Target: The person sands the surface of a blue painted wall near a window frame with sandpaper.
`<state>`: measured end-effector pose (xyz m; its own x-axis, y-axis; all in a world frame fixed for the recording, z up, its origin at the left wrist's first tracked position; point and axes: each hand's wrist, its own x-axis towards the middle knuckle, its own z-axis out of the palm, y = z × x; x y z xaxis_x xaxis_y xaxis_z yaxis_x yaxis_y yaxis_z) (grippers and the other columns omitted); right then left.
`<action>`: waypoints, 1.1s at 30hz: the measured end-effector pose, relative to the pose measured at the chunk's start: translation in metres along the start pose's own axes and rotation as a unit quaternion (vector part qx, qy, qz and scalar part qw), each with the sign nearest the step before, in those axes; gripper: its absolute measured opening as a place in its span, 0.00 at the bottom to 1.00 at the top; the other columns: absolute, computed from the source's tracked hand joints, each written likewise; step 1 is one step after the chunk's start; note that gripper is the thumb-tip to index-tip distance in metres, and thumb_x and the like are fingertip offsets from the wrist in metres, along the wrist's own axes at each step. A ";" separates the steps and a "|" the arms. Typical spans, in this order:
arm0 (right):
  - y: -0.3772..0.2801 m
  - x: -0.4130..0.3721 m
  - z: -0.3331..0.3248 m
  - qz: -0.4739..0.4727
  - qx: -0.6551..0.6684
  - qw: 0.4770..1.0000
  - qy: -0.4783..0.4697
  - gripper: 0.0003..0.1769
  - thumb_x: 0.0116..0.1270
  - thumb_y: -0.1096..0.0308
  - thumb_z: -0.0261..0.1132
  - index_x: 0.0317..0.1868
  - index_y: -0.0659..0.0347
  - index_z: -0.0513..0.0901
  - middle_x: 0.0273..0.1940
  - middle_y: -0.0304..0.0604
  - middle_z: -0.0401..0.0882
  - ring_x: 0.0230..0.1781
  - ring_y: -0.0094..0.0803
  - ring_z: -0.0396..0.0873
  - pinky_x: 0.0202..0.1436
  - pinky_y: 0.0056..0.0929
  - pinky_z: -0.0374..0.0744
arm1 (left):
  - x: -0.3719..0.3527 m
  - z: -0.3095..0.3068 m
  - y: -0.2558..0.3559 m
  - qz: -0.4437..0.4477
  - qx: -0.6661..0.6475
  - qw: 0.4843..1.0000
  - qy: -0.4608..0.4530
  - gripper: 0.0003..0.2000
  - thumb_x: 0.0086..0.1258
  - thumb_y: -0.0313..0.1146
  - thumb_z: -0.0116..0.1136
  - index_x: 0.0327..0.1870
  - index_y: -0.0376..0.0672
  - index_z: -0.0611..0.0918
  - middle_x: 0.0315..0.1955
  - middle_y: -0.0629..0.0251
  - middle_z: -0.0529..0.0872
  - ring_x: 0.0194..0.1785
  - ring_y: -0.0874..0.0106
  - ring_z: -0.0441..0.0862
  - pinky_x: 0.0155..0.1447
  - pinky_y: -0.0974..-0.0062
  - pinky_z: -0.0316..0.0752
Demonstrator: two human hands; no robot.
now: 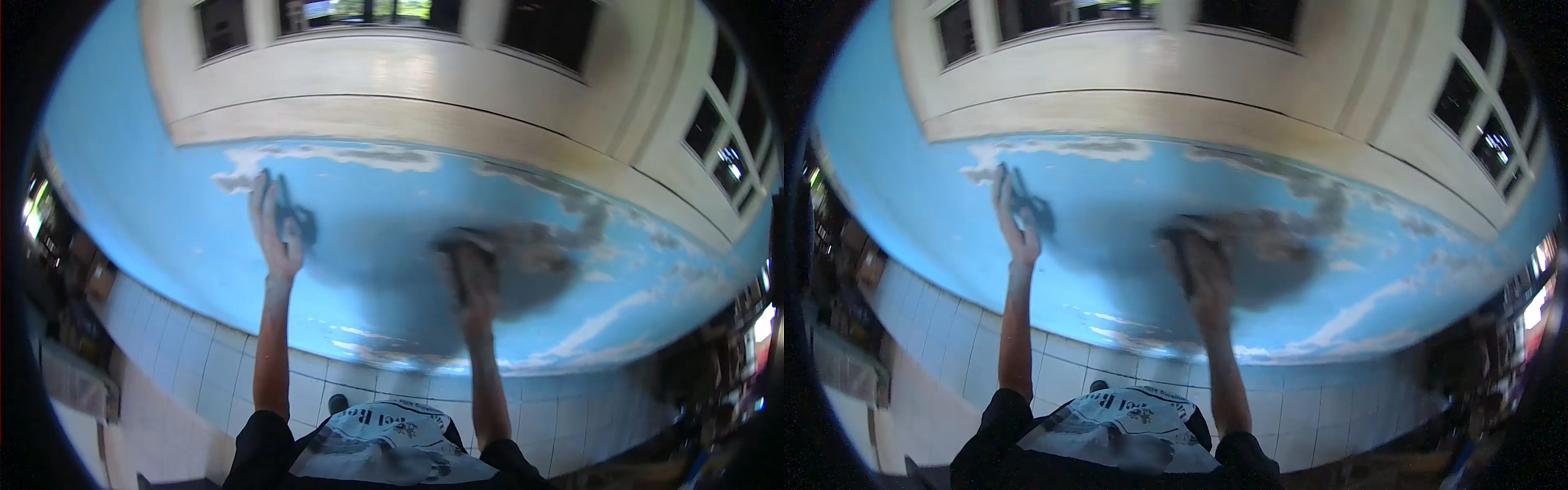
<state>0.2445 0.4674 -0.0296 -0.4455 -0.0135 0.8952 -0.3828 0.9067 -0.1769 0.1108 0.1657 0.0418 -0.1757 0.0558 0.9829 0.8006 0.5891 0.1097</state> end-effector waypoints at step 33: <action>-0.108 0.118 0.099 -0.224 -0.116 0.965 -0.063 0.23 0.66 0.59 0.63 0.60 0.55 0.78 0.63 0.38 0.75 0.67 0.33 0.70 0.74 0.43 0.59 | -0.022 -0.023 -0.111 -0.087 0.090 0.986 0.109 0.28 0.76 0.46 0.32 0.68 0.34 0.66 0.69 0.46 0.65 0.74 0.47 0.56 0.73 0.43 0.39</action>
<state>0.1531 0.3264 0.0544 -0.3775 -0.4651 0.8008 -0.3752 0.8674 0.3269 0.0392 0.0802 0.0117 -0.1584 -0.2210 0.9623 0.6506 0.7098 0.2701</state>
